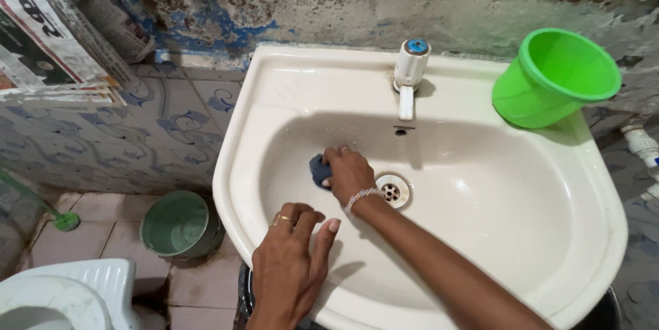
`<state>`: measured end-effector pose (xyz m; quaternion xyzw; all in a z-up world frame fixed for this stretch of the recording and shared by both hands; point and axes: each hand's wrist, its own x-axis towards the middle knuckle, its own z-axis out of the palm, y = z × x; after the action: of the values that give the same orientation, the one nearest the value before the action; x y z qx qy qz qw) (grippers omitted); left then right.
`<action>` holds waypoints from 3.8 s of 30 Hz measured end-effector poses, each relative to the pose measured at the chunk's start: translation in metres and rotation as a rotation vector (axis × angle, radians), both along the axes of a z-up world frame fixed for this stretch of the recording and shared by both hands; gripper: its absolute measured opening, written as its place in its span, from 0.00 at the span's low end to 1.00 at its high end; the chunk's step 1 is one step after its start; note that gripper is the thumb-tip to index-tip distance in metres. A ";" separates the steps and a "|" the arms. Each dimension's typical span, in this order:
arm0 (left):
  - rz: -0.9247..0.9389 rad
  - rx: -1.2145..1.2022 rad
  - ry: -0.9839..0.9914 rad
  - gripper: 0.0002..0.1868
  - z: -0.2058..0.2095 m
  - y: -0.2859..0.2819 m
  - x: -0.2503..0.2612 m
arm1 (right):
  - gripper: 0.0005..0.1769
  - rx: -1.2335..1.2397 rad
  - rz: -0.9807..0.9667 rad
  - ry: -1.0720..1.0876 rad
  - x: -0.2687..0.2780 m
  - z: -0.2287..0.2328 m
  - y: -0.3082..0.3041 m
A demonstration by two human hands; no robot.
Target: The person scrubs a white bathroom sink with a blue cloth, repeatedly wiping the basin, rim, and faucet area. The person briefly moves a green plastic cup to access the surface underneath, then returns it. The sink remains wet throughout the clip.
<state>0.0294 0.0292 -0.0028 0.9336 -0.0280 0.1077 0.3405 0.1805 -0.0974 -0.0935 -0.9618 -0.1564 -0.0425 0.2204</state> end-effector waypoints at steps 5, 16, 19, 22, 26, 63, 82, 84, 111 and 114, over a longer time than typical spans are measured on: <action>0.035 -0.130 -0.209 0.16 -0.003 0.001 -0.002 | 0.17 0.077 0.367 0.339 -0.035 0.018 -0.007; 0.068 -0.083 -0.093 0.17 -0.008 0.004 -0.003 | 0.18 0.071 -0.077 -0.220 -0.011 -0.002 0.019; 0.087 -0.082 -0.178 0.16 -0.012 0.003 -0.003 | 0.22 0.189 -0.061 0.175 -0.012 0.011 0.015; 0.099 -0.160 -0.244 0.16 -0.015 0.002 -0.005 | 0.19 0.381 0.385 0.052 -0.043 0.028 0.016; 0.138 -0.184 -0.309 0.17 -0.019 0.004 -0.006 | 0.16 0.694 0.319 0.155 -0.057 0.042 0.038; 0.156 -0.257 -0.354 0.14 -0.025 0.008 -0.004 | 0.08 0.061 0.282 -0.556 0.038 0.083 0.075; 0.190 -0.159 -0.191 0.14 -0.038 0.008 0.006 | 0.10 0.051 -0.275 -0.527 0.076 0.073 0.014; 0.194 -0.177 -0.201 0.14 -0.038 0.009 0.003 | 0.11 0.160 -0.107 -0.558 0.068 0.068 0.047; 0.140 -0.044 -0.221 0.09 -0.025 0.010 0.005 | 0.13 0.007 -0.012 -0.594 0.065 0.084 0.014; 0.156 -0.043 -0.195 0.09 -0.021 0.009 0.005 | 0.12 -0.054 -0.202 -0.551 0.085 0.100 -0.033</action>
<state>0.0346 0.0377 -0.0235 0.9107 0.0141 0.2245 0.3466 0.2657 -0.1302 0.0060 -0.9303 -0.1149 -0.3195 0.1384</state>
